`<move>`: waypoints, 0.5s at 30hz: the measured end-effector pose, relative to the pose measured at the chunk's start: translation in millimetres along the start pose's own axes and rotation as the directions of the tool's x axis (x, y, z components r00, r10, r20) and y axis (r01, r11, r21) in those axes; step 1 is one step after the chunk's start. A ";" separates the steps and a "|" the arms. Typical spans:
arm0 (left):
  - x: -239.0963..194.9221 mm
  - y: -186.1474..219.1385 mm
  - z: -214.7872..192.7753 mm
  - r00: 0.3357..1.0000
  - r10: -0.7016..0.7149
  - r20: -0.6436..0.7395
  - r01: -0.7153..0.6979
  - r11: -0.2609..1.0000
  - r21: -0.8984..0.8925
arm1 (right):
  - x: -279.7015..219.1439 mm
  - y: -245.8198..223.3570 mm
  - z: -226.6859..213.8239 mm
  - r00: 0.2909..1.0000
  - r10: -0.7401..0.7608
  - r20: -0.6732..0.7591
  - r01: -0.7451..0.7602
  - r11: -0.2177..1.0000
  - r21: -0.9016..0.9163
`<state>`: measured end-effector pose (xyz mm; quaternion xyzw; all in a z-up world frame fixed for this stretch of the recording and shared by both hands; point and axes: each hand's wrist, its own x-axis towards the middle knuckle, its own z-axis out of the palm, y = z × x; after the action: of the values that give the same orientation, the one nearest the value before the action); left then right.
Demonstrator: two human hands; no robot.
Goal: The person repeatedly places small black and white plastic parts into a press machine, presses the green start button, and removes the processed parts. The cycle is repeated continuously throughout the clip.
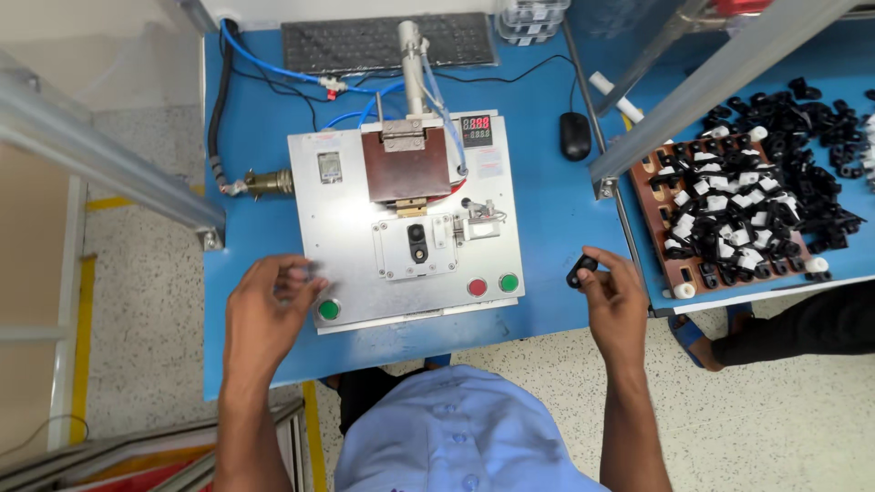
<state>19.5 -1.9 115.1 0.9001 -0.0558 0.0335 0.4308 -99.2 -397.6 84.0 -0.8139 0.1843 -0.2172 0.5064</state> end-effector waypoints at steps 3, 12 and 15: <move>5.8 47.2 14.6 0.991 0.123 0.043 -0.118 0.987 -0.105 | 13.7 -40.0 0.1 0.988 -0.140 0.069 0.130 0.983 0.133; 23.7 74.8 74.1 0.927 0.371 0.057 -0.372 0.928 0.010 | 43.1 -104.5 66.3 0.868 -0.316 0.383 0.331 0.943 0.028; 24.9 69.3 53.9 0.932 0.355 -0.076 -0.338 0.771 -0.540 | 52.9 -107.5 96.9 0.855 -0.209 0.475 0.266 0.962 -0.055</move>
<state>35.9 -88.8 137.5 0.7146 -0.2342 0.0815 0.6541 6.1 -307.9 152.0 -0.8871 -0.0319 -0.0653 0.4557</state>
